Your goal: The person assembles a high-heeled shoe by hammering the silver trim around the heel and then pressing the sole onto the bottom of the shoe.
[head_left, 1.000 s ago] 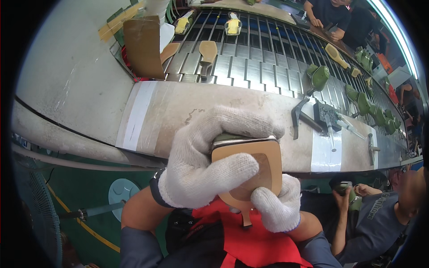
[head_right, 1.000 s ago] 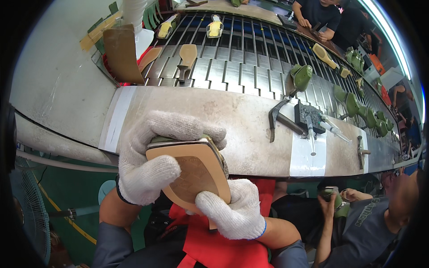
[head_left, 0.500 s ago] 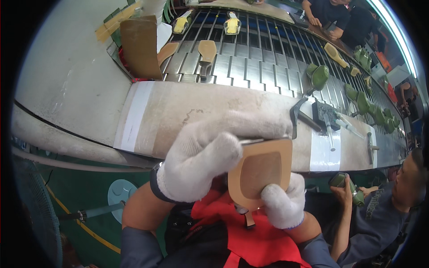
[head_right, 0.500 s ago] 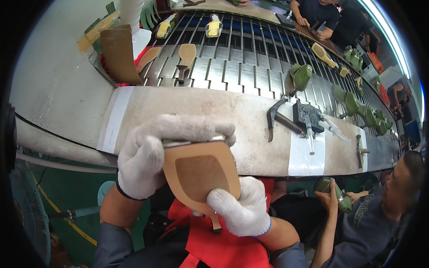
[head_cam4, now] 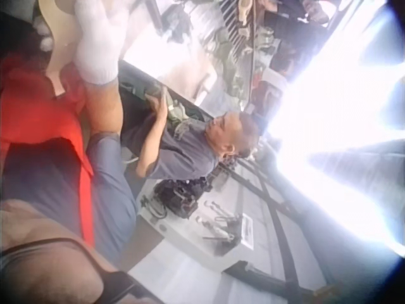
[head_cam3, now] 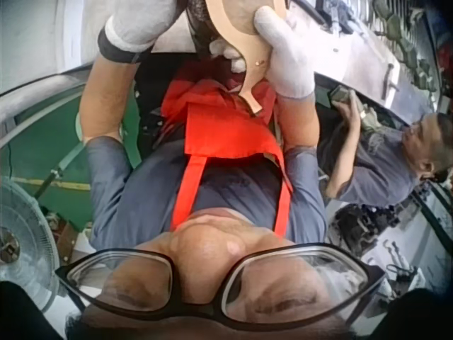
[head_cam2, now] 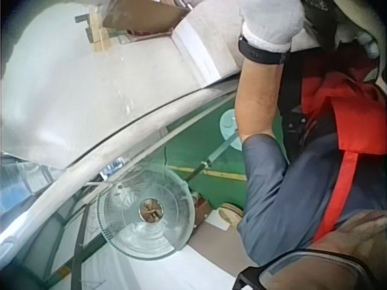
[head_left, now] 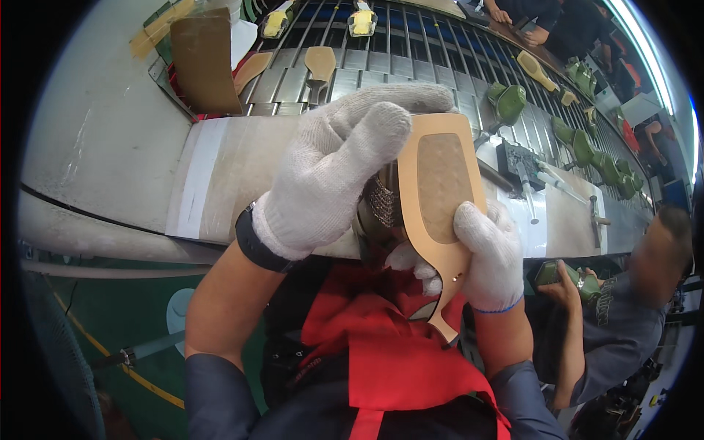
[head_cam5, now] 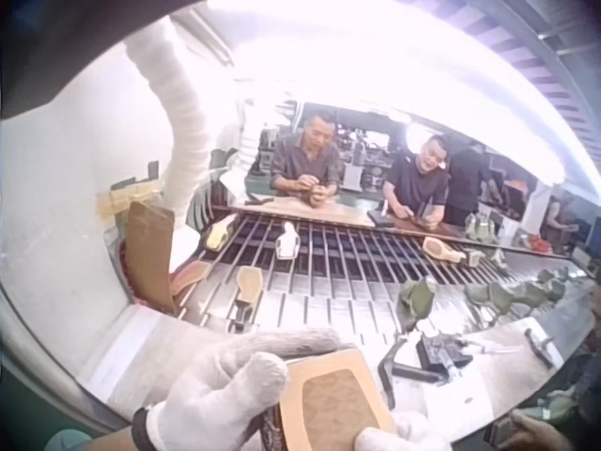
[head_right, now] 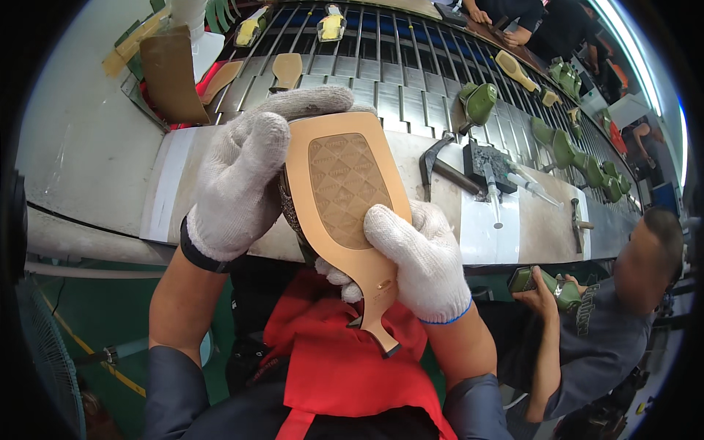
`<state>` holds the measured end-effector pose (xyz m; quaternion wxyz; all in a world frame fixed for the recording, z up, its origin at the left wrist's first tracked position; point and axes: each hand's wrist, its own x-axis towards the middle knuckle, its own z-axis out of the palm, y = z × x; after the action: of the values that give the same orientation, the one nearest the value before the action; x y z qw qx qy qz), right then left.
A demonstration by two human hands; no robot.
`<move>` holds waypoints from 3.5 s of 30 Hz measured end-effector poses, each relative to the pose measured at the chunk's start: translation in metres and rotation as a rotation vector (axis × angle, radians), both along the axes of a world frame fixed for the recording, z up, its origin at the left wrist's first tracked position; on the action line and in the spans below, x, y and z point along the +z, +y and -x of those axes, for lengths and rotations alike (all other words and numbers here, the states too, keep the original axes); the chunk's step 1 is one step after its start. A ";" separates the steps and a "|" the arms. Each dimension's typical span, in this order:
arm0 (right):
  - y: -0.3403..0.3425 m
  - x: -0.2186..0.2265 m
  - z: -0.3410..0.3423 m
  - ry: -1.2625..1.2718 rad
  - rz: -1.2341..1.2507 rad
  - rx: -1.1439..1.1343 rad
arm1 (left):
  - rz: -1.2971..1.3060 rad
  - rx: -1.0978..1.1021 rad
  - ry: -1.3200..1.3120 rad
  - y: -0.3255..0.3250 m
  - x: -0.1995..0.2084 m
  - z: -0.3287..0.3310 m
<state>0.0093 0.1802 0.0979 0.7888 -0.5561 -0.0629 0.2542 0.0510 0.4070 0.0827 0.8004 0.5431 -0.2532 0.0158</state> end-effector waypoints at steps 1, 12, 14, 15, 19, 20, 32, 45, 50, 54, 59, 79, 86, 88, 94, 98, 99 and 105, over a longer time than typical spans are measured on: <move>0.001 0.001 0.001 -0.017 0.015 -0.004 | -0.004 0.007 -0.013 0.000 -0.001 0.000; 0.013 -0.001 0.007 -0.135 0.105 -0.083 | -0.212 0.027 -0.227 0.017 -0.002 0.011; 0.014 -0.004 0.012 -0.156 0.114 -0.050 | -0.097 -0.041 -0.015 0.019 0.002 0.026; 0.013 -0.009 0.018 -0.172 0.127 -0.020 | -0.104 -0.038 -0.024 0.020 0.001 0.033; 0.016 -0.022 0.038 -0.489 0.250 0.089 | -0.006 0.097 0.093 0.018 -0.001 0.069; 0.016 -0.020 0.039 -0.588 0.289 0.126 | 0.015 0.103 0.125 0.020 0.003 0.077; 0.048 -0.032 0.049 -0.977 0.358 0.159 | -0.015 0.342 0.377 0.041 0.033 0.109; 0.066 -0.034 0.021 -0.923 0.443 0.129 | -0.216 0.823 0.097 0.069 0.000 0.107; 0.078 -0.039 0.021 -1.011 0.399 0.042 | -0.911 0.988 -0.269 0.077 -0.002 0.116; 0.085 -0.045 0.027 -1.074 0.422 -0.009 | -0.867 1.002 -0.188 0.077 -0.003 0.118; 0.080 -0.044 0.025 -1.086 0.449 -0.008 | -0.551 0.997 0.002 0.063 0.003 0.113; 0.004 -0.089 0.032 0.035 -0.108 -0.472 | 0.163 0.511 0.383 0.046 -0.121 0.006; 0.015 -0.074 0.021 -0.769 0.758 -0.172 | -0.388 0.372 -0.017 0.049 -0.089 -0.003; 0.043 -0.035 0.013 -0.836 0.693 -0.184 | -0.577 0.401 -0.282 0.049 -0.086 -0.005; 0.052 -0.012 -0.003 -1.407 0.768 -0.026 | -0.273 0.206 0.096 0.050 -0.093 -0.009; 0.063 -0.032 -0.010 -1.534 0.820 -0.103 | -0.178 0.225 0.192 0.047 -0.093 -0.010; 0.064 -0.037 -0.013 -1.532 0.823 -0.101 | -0.204 0.253 0.161 0.044 -0.091 -0.010; 0.070 -0.054 -0.022 -1.556 0.783 -0.148 | -0.176 0.252 0.117 0.044 -0.092 -0.007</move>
<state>0.0317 0.2503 0.0442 0.2887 -0.8055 -0.4552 -0.2461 0.0581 0.4509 -0.0091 0.7549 0.6385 -0.1366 0.0621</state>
